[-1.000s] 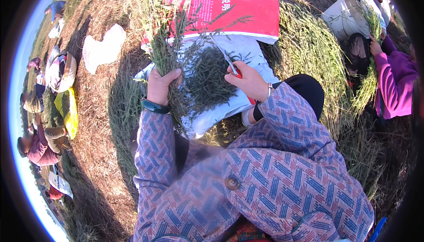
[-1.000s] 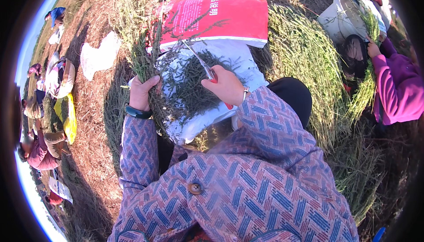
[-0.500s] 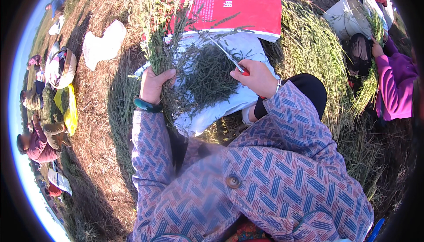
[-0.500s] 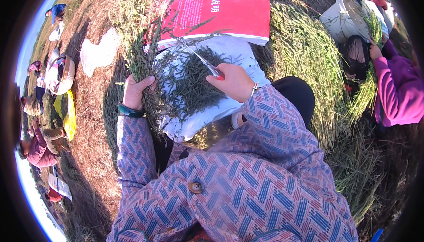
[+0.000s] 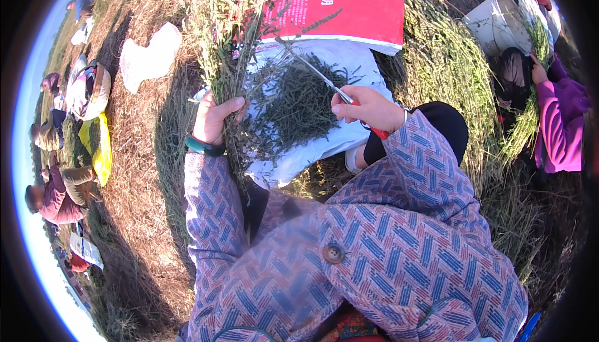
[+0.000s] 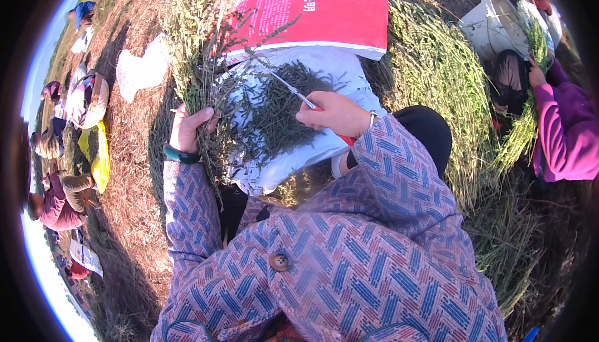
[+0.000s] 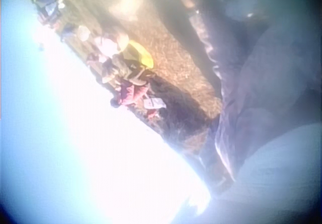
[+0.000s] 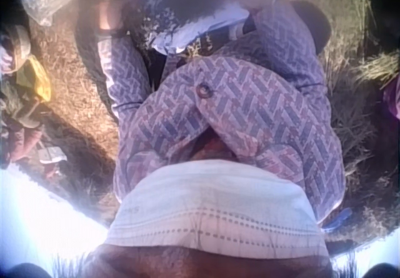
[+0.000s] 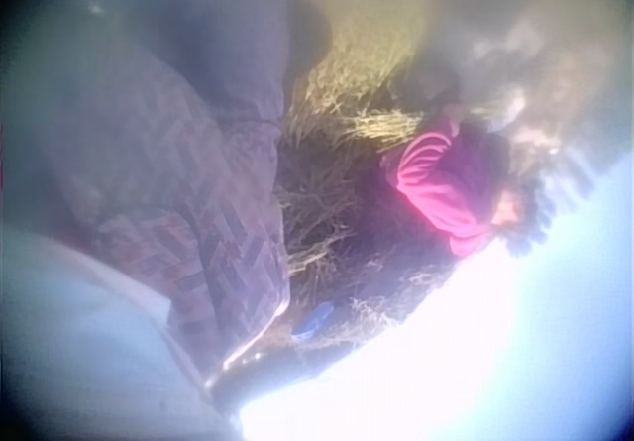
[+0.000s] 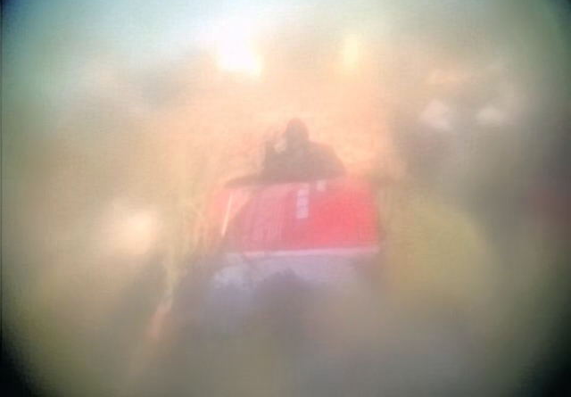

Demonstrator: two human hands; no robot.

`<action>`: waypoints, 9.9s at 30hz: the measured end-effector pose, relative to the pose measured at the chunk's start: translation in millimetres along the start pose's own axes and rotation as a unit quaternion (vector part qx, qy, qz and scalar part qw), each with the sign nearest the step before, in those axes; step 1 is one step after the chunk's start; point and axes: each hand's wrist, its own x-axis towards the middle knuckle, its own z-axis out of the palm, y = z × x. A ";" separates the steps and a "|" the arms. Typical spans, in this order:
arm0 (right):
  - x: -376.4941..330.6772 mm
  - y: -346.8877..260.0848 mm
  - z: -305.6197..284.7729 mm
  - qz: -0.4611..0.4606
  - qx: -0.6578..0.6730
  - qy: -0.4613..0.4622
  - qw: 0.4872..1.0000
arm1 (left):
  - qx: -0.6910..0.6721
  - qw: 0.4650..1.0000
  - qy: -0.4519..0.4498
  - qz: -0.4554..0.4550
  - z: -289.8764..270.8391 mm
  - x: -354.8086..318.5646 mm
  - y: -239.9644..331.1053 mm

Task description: The person sits on the ground in a field and uses shears to trim leaves from plant stems. The trimmed leaves are placed on a white sheet, and the stems are set aside. Other workers are visible in the background performing similar tasks.

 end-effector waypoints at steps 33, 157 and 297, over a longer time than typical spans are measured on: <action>-51.0 -21.1 17.6 -0.158 -0.034 0.003 0.987 | -0.146 0.983 0.016 0.113 -49.3 2.2 -1.9; 1.9 -71.4 92.9 -0.004 -0.032 0.041 0.999 | 0.076 0.951 0.182 0.237 -10.4 -18.1 -18.1; -23.6 -80.7 66.7 -0.137 -0.323 0.168 0.921 | 0.022 0.988 -0.007 0.154 -0.5 -34.9 -4.8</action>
